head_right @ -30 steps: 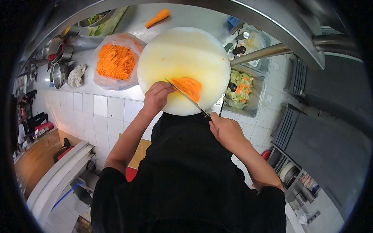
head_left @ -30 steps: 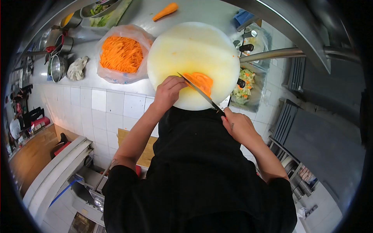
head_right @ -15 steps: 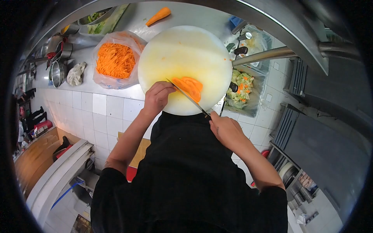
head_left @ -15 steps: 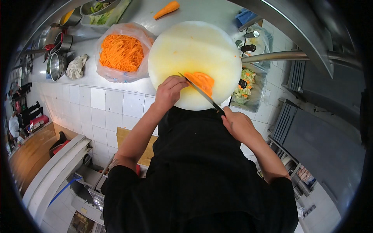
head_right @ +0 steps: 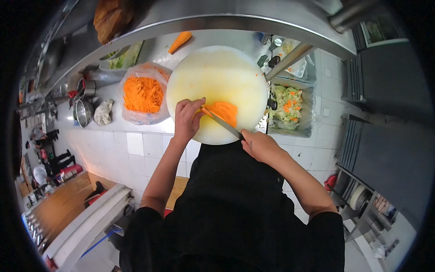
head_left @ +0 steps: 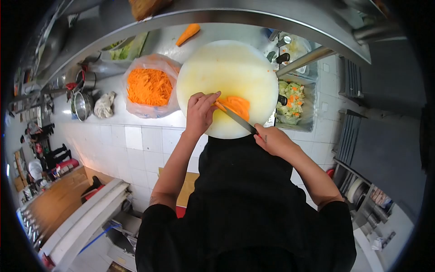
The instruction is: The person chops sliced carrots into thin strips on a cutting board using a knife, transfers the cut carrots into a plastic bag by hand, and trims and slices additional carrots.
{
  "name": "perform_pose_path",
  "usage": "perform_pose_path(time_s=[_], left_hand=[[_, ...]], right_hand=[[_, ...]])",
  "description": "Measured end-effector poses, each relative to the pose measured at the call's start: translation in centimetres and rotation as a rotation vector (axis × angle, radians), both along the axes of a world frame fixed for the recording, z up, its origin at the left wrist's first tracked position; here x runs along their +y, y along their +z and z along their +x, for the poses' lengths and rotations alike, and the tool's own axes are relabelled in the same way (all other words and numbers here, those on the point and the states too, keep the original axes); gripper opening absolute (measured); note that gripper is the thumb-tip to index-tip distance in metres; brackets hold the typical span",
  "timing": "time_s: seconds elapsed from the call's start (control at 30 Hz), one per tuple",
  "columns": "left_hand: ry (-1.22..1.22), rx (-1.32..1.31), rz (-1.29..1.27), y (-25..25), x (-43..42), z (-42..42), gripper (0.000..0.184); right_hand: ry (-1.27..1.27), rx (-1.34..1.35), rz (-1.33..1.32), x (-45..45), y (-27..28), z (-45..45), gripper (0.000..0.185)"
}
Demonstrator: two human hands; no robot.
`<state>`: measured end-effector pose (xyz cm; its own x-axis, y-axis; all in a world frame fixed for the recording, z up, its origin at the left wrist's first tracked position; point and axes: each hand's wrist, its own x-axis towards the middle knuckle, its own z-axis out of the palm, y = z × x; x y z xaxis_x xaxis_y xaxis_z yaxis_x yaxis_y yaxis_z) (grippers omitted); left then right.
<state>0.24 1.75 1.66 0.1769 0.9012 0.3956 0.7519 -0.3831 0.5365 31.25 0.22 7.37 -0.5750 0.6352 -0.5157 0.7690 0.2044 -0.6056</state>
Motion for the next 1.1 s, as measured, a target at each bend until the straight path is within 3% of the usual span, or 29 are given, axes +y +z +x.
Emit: perform_pose_path(time_s=[0.13,0.2,0.27,0.4,0.5,0.6,0.77,0.83,0.9,0.97,1.1], left_hand=[[-0.156,0.088,-0.017,1.2,1.6,-1.2,0.055],[-0.186,-0.091,-0.028,1.7,2.8,-1.7,0.046],[-0.158,-0.101,0.027,4.2,3.7,-0.8,0.037],[-0.354,-0.236,0.239,13.7,4.7,7.2,0.032],[-0.442,-0.263,0.222,16.7,5.4,14.1,0.027],[-0.283,-0.286,0.091,18.0,6.2,18.1,0.025],[-0.014,-0.197,0.179,15.7,5.2,8.2,0.023],[0.177,-0.293,0.087,15.5,3.3,6.2,0.028],[0.221,-0.175,0.05,15.2,0.0,4.7,0.031],[0.007,0.195,-0.002,13.9,-2.5,3.7,0.037],[-0.014,0.183,-0.076,11.6,-4.4,5.3,0.035]], right_hand=[[-0.043,0.07,0.013,-0.6,-1.2,0.2,0.023],[-0.041,0.092,0.05,-0.8,-1.7,0.0,0.025],[-0.076,0.113,0.033,-0.9,-1.8,-0.2,0.025],[-0.099,0.142,-0.007,-0.8,-2.4,-0.5,0.028],[-0.097,0.113,-0.012,-0.6,-2.3,-0.9,0.028],[-0.056,0.12,0.003,-0.5,-1.5,-0.6,0.029],[-0.136,0.299,0.341,-1.9,0.6,2.4,0.026],[-0.118,0.346,0.395,-1.9,1.5,3.7,0.029],[-0.125,0.37,0.442,-1.7,1.3,4.7,0.033],[-0.139,0.417,0.518,-2.0,1.0,5.4,0.039],[-0.128,0.436,0.502,-2.3,1.3,5.1,0.043]])
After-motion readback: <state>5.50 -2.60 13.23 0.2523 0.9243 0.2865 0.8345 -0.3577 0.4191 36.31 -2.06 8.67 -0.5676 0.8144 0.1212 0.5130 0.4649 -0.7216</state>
